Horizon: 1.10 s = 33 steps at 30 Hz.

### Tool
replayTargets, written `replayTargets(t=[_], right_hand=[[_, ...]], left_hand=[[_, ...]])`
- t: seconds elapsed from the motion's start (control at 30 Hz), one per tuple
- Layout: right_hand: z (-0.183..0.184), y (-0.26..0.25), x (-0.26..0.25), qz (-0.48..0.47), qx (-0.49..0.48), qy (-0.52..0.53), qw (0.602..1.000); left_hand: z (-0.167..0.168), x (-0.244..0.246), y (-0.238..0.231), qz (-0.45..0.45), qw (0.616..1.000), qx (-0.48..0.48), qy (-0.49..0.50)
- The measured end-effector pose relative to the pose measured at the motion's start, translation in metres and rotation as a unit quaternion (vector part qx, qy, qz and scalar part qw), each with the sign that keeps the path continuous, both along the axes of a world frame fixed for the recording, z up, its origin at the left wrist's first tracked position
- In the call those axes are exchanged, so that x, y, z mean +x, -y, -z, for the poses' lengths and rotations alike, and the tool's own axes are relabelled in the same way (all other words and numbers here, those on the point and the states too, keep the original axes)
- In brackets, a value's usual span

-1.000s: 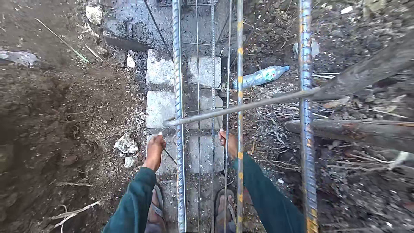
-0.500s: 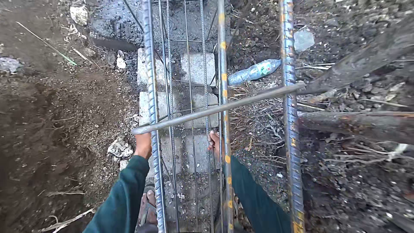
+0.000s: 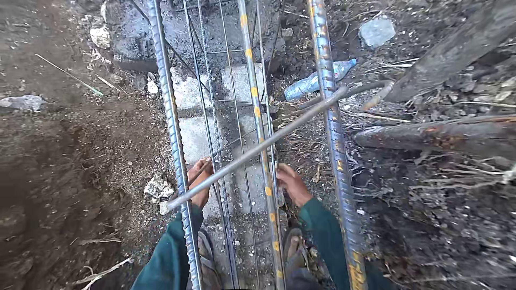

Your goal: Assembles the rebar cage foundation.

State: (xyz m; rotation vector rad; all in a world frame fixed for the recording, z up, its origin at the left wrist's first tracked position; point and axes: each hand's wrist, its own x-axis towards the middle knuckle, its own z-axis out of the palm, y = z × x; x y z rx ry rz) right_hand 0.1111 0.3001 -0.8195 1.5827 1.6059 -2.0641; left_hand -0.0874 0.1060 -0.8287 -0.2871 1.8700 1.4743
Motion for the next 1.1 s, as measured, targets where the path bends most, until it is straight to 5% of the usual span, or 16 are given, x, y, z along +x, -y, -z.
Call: replayTargets(t=[0.2,0.33,0.53,0.67,0.83,0.97,1.1], right_hand=[[-0.011,-0.020,-0.068,-0.200,0.172,0.008,0.965],[0.007,-0.025,-0.051,-0.250,0.159,0.092,0.951],[0.025,-0.046,0.080,-0.117,0.176,0.166,0.963],[-0.006,-0.062,0.136,-0.012,0.234,0.155,0.960],[-0.081,-0.033,0.156,0.027,0.196,-0.021,0.980],[-0.157,-0.032,0.145,-0.222,-0.031,-0.112,0.968],[-0.173,-0.008,0.048,-0.504,-0.062,-0.036,0.861]], left_hand=[[0.004,-0.006,0.008,0.056,0.996,-0.051,-0.047],[0.018,-0.004,0.031,0.023,0.992,-0.118,-0.044],[-0.020,0.052,0.039,-0.032,0.999,-0.019,0.009],[-0.030,0.046,0.022,-0.011,0.999,0.009,0.050],[-0.041,0.043,0.035,-0.037,0.998,0.029,0.045],[-0.048,0.047,0.058,-0.026,0.998,0.048,0.042],[-0.052,0.064,0.079,-0.015,0.993,0.093,0.071]])
